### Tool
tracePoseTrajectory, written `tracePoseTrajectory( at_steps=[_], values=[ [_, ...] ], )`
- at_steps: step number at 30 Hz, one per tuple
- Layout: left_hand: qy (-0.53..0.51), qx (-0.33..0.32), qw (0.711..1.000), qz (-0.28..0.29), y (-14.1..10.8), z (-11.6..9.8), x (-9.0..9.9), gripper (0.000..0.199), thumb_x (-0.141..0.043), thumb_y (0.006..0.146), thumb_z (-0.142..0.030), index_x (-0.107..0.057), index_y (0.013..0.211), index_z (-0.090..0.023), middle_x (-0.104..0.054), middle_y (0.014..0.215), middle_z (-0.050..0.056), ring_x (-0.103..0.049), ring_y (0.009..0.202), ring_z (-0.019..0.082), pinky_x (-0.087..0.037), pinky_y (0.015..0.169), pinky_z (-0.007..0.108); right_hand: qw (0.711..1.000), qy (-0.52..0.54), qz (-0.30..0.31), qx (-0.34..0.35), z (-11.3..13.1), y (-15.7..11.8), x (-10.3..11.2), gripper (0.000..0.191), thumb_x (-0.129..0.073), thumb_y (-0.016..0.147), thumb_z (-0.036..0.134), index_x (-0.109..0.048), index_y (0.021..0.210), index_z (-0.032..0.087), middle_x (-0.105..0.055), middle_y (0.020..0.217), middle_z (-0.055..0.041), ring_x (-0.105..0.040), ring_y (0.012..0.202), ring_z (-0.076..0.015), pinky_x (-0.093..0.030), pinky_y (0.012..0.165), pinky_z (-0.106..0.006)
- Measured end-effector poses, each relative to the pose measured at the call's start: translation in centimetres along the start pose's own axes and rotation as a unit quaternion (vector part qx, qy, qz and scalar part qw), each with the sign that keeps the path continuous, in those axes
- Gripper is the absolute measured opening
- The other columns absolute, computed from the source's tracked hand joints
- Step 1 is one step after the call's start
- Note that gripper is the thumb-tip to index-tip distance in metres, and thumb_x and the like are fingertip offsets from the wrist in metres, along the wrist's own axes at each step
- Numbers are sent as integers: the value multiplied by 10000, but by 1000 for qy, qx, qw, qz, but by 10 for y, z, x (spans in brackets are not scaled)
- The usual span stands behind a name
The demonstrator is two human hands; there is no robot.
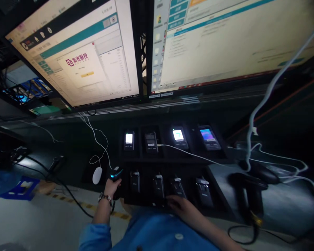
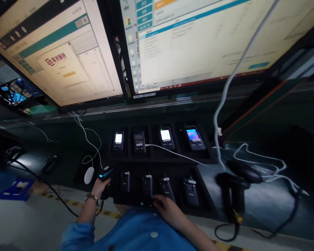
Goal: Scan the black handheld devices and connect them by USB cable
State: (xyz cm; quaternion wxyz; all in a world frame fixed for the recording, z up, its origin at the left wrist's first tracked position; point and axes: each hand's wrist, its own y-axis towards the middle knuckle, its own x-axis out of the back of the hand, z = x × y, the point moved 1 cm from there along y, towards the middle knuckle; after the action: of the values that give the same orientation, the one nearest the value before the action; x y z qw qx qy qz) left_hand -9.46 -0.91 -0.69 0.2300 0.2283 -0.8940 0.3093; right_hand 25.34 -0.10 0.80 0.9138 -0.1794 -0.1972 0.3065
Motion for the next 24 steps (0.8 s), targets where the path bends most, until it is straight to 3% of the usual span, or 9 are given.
tracePoseTrajectory(
  at_steps=[6, 9, 12, 19, 24],
  values=[
    [-73, -22, 991, 109, -89, -13, -12, 280, -736, 609, -393, -663, 753, -165, -660, 633, -2, -582, 597, 130, -474, 631, 272, 985, 167, 23, 20, 28, 56, -34, 399, -644, 684, 491, -709, 909, 168, -735, 899, -85, -660, 882, -249, -481, 877, -399],
    [-81, 10, 981, 173, -111, -17, -24, 276, -715, 636, -427, -649, 719, -172, -644, 596, -2, -570, 555, 132, -454, 583, 277, 979, 199, 38, 20, 39, 81, -52, 444, -618, 698, 556, -695, 896, 166, -717, 775, -57, -653, 769, -219, -497, 798, -385],
    [-49, 27, 988, 147, -107, -20, -38, 273, -674, 676, -447, -622, 675, -179, -594, 514, -14, -550, 490, 133, -415, 523, 271, 976, 215, 31, 9, 32, 84, -59, 449, -615, 684, 567, -682, 868, 163, -699, 732, -45, -643, 736, -206, -494, 777, -376],
    [-11, 23, 996, 80, -82, -26, -61, 268, -621, 722, -438, -596, 641, -185, -555, 474, -22, -549, 464, 123, -390, 487, 245, 970, 237, 43, -36, -7, 44, -49, 374, -653, 646, 489, -688, 845, 174, -706, 719, -40, -655, 726, -218, -509, 765, -386],
    [3, 29, 997, 68, -83, -33, -65, 257, -599, 741, -423, -587, 639, -186, -557, 474, -25, -556, 460, 120, -408, 485, 240, 975, 214, 51, -43, -7, 38, -41, 386, -606, 670, 470, -682, 895, 166, -719, 804, -61, -660, 784, -227, -504, 788, -374]
  ],
)
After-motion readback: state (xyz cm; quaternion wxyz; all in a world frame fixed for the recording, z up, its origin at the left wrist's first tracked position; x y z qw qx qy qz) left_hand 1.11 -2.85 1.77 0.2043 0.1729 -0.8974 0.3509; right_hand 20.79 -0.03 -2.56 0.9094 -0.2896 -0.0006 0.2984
